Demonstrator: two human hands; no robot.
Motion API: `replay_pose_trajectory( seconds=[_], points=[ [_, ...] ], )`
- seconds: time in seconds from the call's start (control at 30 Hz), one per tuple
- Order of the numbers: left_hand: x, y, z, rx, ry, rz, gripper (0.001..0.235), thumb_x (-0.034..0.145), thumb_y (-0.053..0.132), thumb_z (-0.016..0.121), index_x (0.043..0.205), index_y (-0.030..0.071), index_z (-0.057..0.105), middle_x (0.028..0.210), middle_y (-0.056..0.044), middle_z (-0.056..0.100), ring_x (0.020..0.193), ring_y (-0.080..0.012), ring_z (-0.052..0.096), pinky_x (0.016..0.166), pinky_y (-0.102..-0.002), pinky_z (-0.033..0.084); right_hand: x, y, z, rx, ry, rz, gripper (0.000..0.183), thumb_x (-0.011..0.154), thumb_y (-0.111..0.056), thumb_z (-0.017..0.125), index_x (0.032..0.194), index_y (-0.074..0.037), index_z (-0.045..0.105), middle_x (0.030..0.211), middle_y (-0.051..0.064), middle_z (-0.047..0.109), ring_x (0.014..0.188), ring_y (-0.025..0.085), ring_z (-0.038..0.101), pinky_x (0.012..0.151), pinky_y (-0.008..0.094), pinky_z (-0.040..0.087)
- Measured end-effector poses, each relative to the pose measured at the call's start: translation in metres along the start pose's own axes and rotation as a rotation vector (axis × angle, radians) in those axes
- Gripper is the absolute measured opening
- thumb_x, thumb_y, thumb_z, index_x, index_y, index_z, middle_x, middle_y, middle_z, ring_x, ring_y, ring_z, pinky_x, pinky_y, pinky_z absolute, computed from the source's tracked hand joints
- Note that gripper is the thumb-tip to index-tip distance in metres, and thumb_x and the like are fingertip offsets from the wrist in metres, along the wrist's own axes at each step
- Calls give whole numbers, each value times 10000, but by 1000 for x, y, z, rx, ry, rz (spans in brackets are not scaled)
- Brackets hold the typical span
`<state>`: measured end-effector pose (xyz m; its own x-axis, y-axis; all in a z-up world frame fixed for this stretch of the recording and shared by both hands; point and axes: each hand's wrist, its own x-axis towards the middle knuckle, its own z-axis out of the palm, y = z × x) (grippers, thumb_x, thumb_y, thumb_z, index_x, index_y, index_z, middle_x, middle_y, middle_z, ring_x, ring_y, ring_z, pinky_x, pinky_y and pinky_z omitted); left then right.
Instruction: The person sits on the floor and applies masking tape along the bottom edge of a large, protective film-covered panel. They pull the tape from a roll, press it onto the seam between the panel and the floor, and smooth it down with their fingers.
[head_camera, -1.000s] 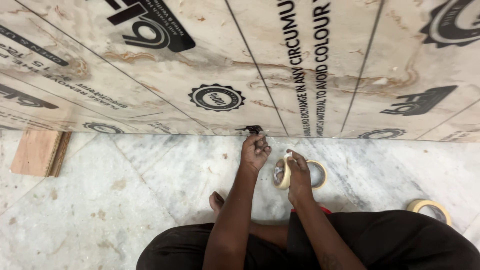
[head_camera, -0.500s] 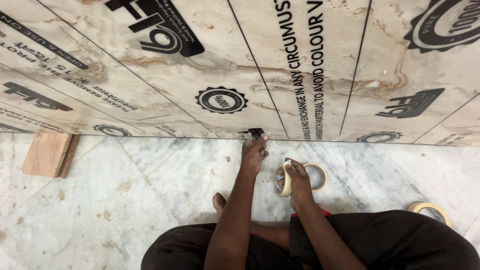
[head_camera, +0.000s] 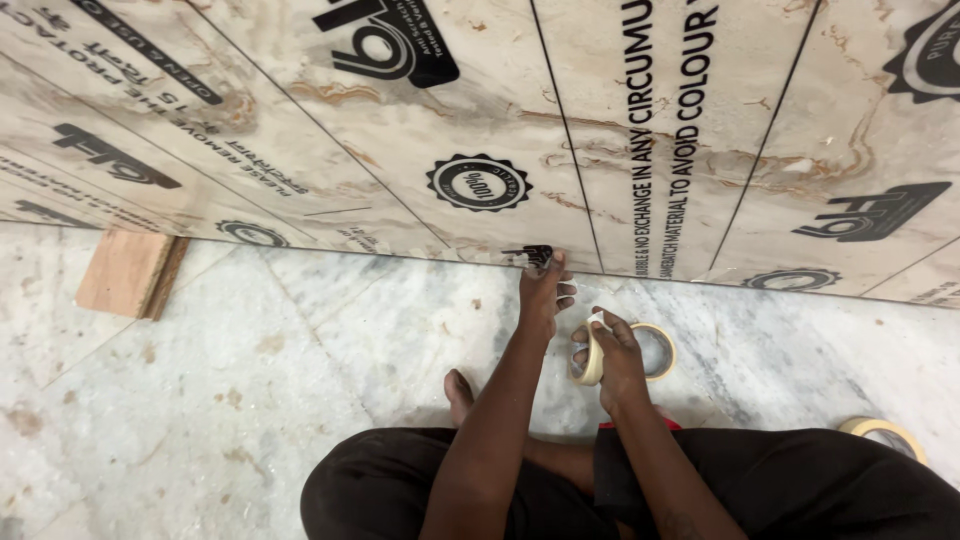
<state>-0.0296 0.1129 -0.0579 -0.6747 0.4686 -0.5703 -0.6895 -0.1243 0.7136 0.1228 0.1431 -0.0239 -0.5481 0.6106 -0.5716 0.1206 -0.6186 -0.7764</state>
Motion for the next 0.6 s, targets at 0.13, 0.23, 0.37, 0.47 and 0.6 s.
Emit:
replay_pose_trajectory(
  seconds=[0.13,0.23,0.37,0.47,0.6],
  points=[
    [8,-18,-41,-61,44,59,366,869,263,754,1134,57,607,971,-25,668,779,-153,678,644,-302,521,-5,-10,4,1,6,-19,400,986,-119,524,1385,-92,500,895,117,695,585,172,601,494,313,492],
    [31,-28,-81,-360,271,224,413,841,66,682,1243,0,615,978,-72,676,815,-204,690,667,-317,519,-9,-8,10,22,-3,-19,410,984,-98,521,1393,-94,485,884,121,676,588,173,583,500,316,483],
    [53,-19,-93,-512,377,260,444,897,21,565,1339,-10,532,1167,-93,649,1028,-207,642,846,-310,495,-13,-3,16,5,-28,-11,393,993,-93,524,1384,-86,493,881,121,670,600,176,582,520,312,486],
    [55,-7,-73,-482,251,319,540,887,-23,572,1417,-70,477,1243,-125,542,1075,-232,508,898,-355,412,-9,-3,14,41,-44,-15,399,979,-73,519,1377,-61,491,888,126,674,603,175,584,530,311,499],
    [26,23,-45,-330,254,310,702,817,-26,566,1497,-58,395,1379,-188,549,1166,-244,545,988,-332,423,-7,-5,12,48,-44,-27,400,982,-74,520,1380,-58,482,891,135,671,609,176,591,528,318,501]
  ],
)
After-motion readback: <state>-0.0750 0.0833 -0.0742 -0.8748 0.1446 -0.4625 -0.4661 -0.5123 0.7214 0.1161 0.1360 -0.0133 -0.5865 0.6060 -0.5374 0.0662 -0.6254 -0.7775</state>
